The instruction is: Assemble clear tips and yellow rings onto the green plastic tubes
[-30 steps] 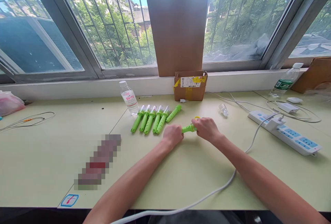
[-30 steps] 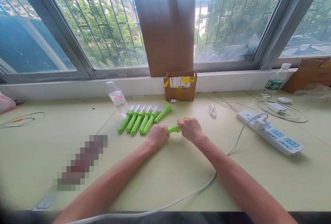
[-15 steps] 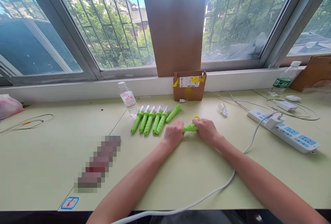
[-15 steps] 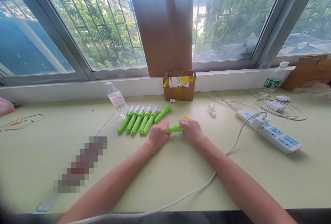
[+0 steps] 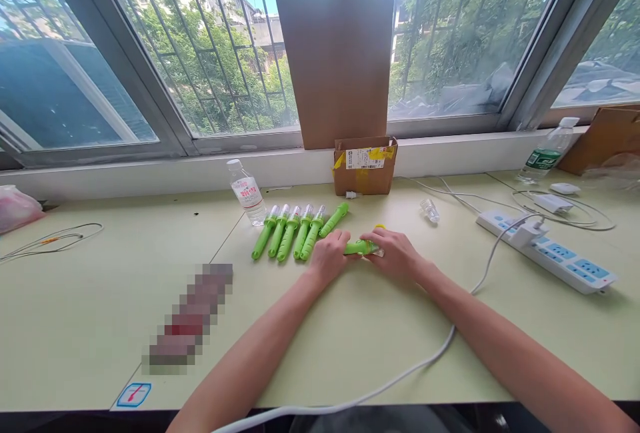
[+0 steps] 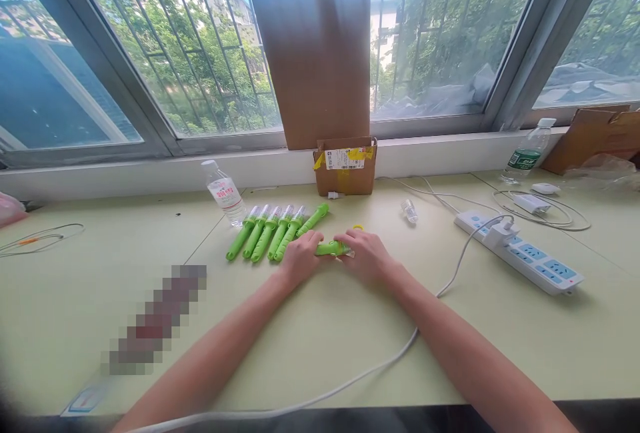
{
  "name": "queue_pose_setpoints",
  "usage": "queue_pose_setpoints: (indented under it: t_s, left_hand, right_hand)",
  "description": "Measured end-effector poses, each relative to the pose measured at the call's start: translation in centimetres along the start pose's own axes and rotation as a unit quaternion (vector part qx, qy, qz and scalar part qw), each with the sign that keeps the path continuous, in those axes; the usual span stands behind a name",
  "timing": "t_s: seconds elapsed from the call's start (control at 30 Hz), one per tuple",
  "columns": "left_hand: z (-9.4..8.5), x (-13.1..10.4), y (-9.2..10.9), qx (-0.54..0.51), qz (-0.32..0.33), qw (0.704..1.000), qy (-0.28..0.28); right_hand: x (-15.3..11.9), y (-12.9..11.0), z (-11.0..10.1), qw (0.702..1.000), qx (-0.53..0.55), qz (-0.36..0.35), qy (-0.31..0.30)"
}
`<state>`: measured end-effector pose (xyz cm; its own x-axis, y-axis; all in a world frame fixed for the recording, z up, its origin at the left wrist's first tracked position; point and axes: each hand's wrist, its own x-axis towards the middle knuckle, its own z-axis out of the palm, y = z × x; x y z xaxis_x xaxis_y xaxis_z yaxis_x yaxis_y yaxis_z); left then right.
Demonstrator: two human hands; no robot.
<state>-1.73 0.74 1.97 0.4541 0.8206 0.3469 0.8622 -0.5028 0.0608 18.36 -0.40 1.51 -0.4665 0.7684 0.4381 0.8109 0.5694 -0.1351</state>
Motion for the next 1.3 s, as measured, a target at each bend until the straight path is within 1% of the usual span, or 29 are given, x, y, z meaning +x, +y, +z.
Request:
queue_pose_setpoints:
  t_s: [0.17,0.3,0.37,0.5,0.67,0.9,1.1,1.3]
  left_hand:
    - [-0.1,-0.1,-0.1,0.005,0.049,0.999,0.011]
    - [-0.1,-0.1,-0.1,-0.002,0.084,0.996,0.014]
    - [-0.2,0.0,0.0,-0.008,0.086,0.996,0.012]
    - [-0.2,0.0,0.3,-0.003,0.065,0.998,0.000]
    - [-0.4,0.0,0.7,0.024,0.059,0.998,-0.013]
    - [-0.4,-0.1,1.1,0.034,-0.013,0.999,-0.024]
    - [-0.3,-0.1,1.1,0.028,-0.021,0.999,-0.014]
    - [0.1,-0.1,1.0,0.017,-0.039,0.999,0.000]
  right_hand:
    - [0.1,0.1,0.2,1.000,0.012,-0.020,0.011]
    - [0.2,-0.1,0.1,0.999,-0.027,-0.039,0.011]
    - [0.3,-0.3,0.0,0.998,-0.048,-0.036,0.013]
    - [0.3,-0.3,0.1,0.997,-0.068,-0.016,0.015]
    - [0.3,0.5,0.7,0.998,-0.064,0.019,0.023]
    - [0.3,1.1,1.2,0.996,-0.048,0.053,0.051]
    - [0.3,1.3,1.8,0.991,-0.041,0.126,0.007]
    - [0.4,1.3,1.7,0.989,-0.054,0.137,0.006]
